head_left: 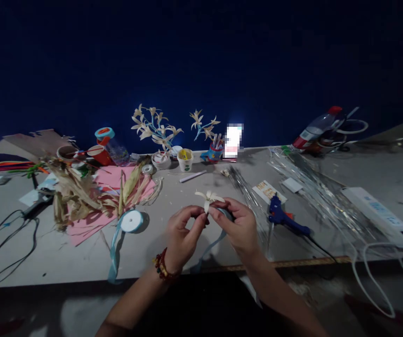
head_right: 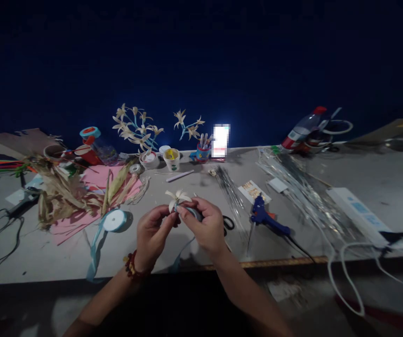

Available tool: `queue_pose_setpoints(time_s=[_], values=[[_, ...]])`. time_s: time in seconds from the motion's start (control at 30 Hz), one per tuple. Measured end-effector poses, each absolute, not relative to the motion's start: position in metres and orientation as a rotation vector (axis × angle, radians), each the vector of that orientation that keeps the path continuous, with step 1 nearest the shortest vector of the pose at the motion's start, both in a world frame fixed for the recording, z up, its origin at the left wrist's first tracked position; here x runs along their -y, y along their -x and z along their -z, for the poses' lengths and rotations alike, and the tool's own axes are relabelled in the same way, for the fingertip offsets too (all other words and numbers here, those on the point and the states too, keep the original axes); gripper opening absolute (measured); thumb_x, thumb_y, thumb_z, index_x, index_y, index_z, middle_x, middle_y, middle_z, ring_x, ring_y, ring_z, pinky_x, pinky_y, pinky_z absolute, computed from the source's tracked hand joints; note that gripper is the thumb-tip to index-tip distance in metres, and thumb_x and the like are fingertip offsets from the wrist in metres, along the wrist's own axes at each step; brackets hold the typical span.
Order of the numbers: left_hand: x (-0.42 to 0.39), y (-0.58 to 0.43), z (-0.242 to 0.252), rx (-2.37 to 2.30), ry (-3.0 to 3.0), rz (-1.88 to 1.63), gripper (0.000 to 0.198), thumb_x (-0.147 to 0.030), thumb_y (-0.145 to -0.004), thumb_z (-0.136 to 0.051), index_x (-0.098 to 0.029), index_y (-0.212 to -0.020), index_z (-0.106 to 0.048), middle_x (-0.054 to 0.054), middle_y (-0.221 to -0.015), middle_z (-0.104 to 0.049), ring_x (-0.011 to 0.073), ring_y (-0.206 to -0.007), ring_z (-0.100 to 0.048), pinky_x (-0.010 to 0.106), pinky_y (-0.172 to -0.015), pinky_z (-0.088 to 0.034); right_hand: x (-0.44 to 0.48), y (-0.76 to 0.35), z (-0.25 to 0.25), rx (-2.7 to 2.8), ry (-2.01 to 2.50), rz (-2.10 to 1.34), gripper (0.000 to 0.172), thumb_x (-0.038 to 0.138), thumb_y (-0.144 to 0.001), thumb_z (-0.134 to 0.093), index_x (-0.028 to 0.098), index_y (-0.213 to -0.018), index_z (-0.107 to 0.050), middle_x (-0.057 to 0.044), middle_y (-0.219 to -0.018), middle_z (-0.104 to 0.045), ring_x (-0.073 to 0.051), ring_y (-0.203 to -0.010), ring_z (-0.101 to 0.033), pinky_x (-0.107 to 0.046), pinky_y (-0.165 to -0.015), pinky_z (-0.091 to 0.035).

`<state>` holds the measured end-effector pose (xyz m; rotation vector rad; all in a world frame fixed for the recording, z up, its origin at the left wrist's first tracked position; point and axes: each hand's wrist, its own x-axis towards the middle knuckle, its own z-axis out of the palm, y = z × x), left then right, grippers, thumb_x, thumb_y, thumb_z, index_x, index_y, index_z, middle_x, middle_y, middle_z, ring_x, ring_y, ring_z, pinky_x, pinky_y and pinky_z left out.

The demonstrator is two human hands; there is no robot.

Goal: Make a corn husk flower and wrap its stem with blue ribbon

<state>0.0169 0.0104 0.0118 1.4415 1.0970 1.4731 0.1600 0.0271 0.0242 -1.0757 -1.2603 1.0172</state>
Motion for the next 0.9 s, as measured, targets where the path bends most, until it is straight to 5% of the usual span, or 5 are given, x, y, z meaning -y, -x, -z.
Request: queue_pose_setpoints(time_s=[0.23, 0.67, 0.77, 0.9], values=[[-0.018, -0.016, -0.009, -0.621, -0.806, -1.213, 0.022, -0.032, -0.074, -0.082, -0.016, -0.076, -0.066, -0.002, -0.059, -0.063, 0.0108, -0.051, -0.054, 0.025, -0.056, -0.042, -0.029, -0.158, -0.018, 1.012, 0.988, -1.284, 0.020, 0.032, -0.062, -0.088, 0.020, -0.072, -0.075, -0.003, -0.073, -0.074, -0.017, -0.067, -0.066, -0.027, -0.061, -0.053], [-0.025, -0.018, 0.001, -0.400, -0.668, -0.884, 0.035, -0.042, -0.069, -0.083, -0.017, -0.062, -0.059, -0.005, -0.040, -0.047, 0.0096, -0.044, -0.039, 0.031, -0.064, -0.039, -0.028, -0.168, -0.033, 1.179, 0.971, -1.420, 0.021, 0.036, -0.066, -0.086, 0.019, -0.071, -0.075, 0.000, -0.066, -0.067, -0.015, -0.064, -0.061, -0.025, -0.061, -0.049], [-0.025, -0.019, 0.004, -0.433, -0.646, -0.914, 0.030, -0.040, -0.074, -0.079, -0.017, -0.068, -0.061, -0.005, -0.044, -0.048, 0.0093, -0.045, -0.040, 0.031, -0.067, -0.043, -0.029, -0.169, -0.029, 1.217, 1.000, -1.293, 0.018, 0.035, -0.070, -0.083, 0.019, -0.071, -0.073, 0.001, -0.067, -0.067, -0.015, -0.066, -0.061, -0.025, -0.063, -0.049], [-0.020, -0.017, 0.000, -0.722, -0.932, -1.257, 0.018, -0.032, -0.078, -0.078, -0.018, -0.086, -0.071, 0.003, -0.072, -0.067, 0.0154, -0.065, -0.058, 0.032, -0.072, -0.046, -0.029, -0.170, -0.023, 1.262, 1.048, -1.147, 0.015, 0.033, -0.077, -0.077, 0.020, -0.072, -0.072, 0.001, -0.068, -0.067, -0.016, -0.067, -0.060, -0.025, -0.066, -0.049]])
